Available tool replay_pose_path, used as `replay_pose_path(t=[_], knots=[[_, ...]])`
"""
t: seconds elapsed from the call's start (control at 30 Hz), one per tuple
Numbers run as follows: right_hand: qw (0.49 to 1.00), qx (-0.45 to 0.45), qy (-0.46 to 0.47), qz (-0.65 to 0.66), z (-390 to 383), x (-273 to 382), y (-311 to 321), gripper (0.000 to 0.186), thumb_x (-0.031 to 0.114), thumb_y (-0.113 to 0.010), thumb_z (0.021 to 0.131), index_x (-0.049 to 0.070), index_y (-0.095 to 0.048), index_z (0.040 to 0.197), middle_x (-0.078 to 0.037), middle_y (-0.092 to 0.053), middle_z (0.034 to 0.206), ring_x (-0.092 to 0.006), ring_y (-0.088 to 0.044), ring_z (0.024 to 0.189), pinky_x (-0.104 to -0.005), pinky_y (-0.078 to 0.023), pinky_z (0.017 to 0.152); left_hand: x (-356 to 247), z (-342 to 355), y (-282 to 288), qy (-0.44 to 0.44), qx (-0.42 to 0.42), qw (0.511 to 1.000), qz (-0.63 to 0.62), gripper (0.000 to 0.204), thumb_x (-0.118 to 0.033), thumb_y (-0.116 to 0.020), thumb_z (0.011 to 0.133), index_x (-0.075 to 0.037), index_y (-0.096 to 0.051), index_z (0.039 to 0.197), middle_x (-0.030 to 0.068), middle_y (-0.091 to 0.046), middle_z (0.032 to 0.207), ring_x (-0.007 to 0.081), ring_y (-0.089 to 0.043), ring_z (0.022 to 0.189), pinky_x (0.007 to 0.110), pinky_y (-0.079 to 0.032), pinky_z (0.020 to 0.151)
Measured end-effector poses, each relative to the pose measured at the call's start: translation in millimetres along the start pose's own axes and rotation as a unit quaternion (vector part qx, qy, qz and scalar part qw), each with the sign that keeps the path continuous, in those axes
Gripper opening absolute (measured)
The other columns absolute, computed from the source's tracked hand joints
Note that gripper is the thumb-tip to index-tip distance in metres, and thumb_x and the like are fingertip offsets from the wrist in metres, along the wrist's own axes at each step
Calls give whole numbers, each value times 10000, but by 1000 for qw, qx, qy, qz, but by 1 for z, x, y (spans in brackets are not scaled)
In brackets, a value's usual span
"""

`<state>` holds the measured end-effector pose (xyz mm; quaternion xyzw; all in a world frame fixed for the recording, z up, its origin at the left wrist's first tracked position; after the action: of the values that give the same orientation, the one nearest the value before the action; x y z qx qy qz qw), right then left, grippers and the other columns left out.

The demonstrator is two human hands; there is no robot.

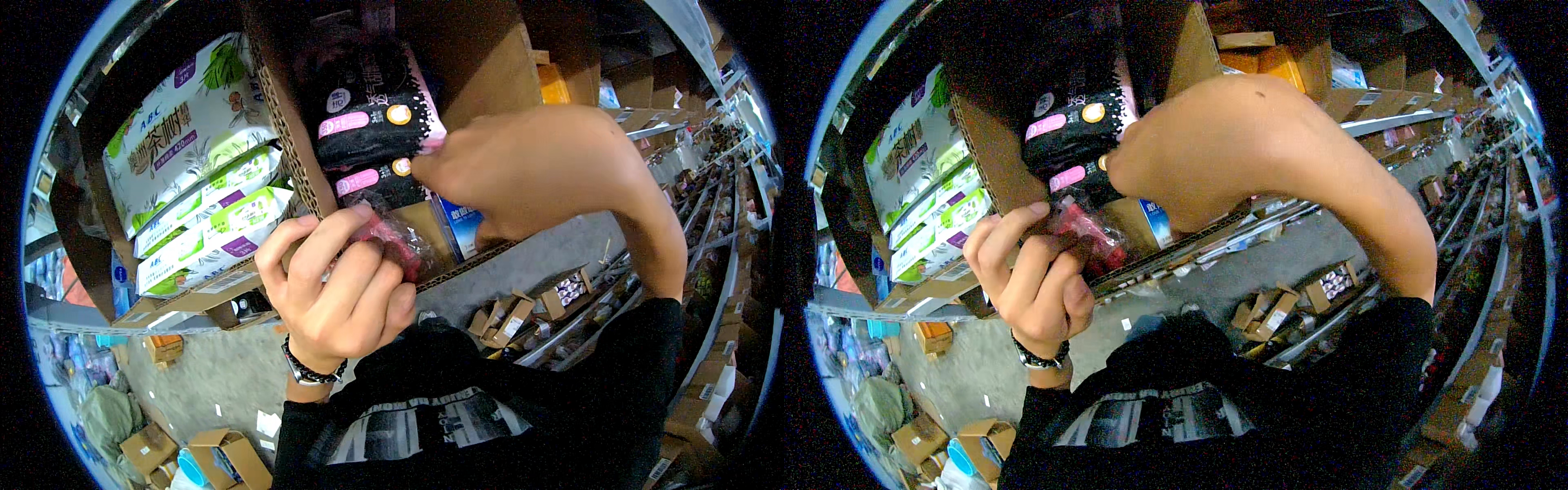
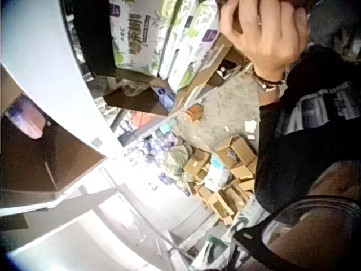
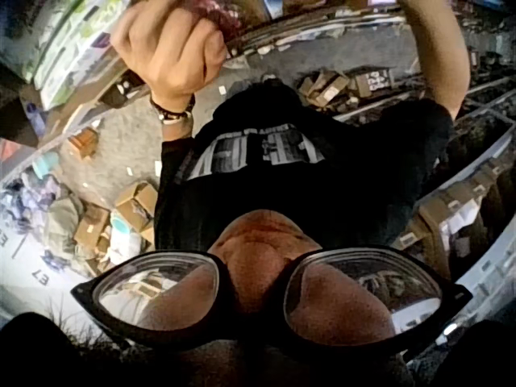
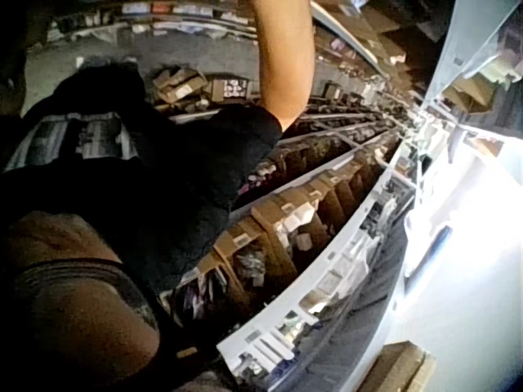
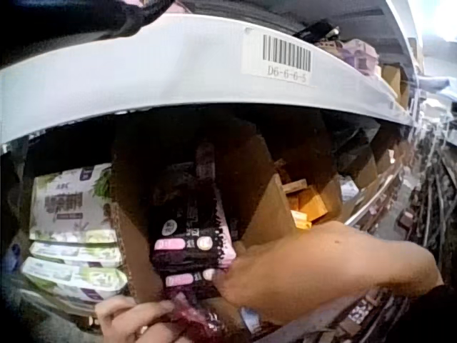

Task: The person opens a cardboard box on a warehouse shelf and rearranges multiple packaged items inside. They handle white and green packages, pink-wrapped items, black packages, and yellow boxes, stacking them neatly within the box. The person also picks up and examines a pink pouch before placing it back.

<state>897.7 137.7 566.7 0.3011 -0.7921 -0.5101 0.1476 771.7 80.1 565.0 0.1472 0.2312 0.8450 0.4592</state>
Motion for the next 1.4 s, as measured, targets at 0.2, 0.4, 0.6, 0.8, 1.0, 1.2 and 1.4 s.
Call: replay_pose_path(t=[0.2,0.4,0.6,0.8,1.0,1.2,1.4], knots=[[998,-44,42,-2,-17,6,20,486,136,-792,713,-14,-559,1113,-166,-659,981,-364,-664,926,-432,-537,772,1,0,0,-6,-3,1000,-12,175,-240,-606,736,-97,-615,636,24,-629,782,207,-629,968,416,-425,864],[987,-133,15,85,-36,4,48,458,57,-761,718,72,-560,1129,-140,-650,898,-371,-664,874,-413,-523,725,3,0,-1,7,-1,1000,-6,161,-235,-620,731,-102,-616,641,18,-625,787,207,-619,978,407,-424,859],[937,-306,148,82,-69,6,60,247,167,-649,823,40,-625,1035,-121,-698,1064,-319,-662,1032,-407,-470,867,3,6,6,66,16,997,-46,238,-267,-747,725,-78,-627,804,64,-660,880,250,-606,1029,394,-415,843],[881,-386,237,138,-88,4,52,337,300,-545,928,3,-677,1016,-176,-694,1156,-349,-638,1120,-447,-432,955,-2,15,15,85,-98,990,-64,492,-218,-868,651,-59,-645,1059,124,-671,1058,314,-631,995,406,-451,871],[829,-465,86,298,-104,-32,48,518,113,-693,805,-38,-512,1266,-196,-652,1150,-271,-658,1049,-356,-517,909,-21,16,30,27,-133,991,3,304,-17,-810,693,-76,-744,984,67,-628,995,220,-603,874,301,-509,739],[708,-427,27,562,-86,-35,40,688,126,-709,803,-11,-405,1405,-125,-625,1122,-162,-641,986,-274,-516,874,-27,21,28,-1,-113,992,52,358,-15,-820,611,-122,-791,952,27,-594,981,203,-578,896,278,-514,733],[818,-270,17,508,-48,-1,29,407,192,-540,1003,11,-444,1355,-88,-597,1172,-124,-538,1082,-273,-440,938,-29,21,29,-88,-161,983,1,215,-65,-733,671,-66,-702,884,32,-665,892,152,-564,837,220,-434,526]])
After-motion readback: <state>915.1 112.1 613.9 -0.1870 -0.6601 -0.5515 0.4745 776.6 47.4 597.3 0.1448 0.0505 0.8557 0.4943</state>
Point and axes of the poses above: each hand's wrist, its own z-axis towards the middle knuckle, its own y-axis out of the back of the hand, x = y × z, the point moved 8 cm from there along z, towards the middle knuckle
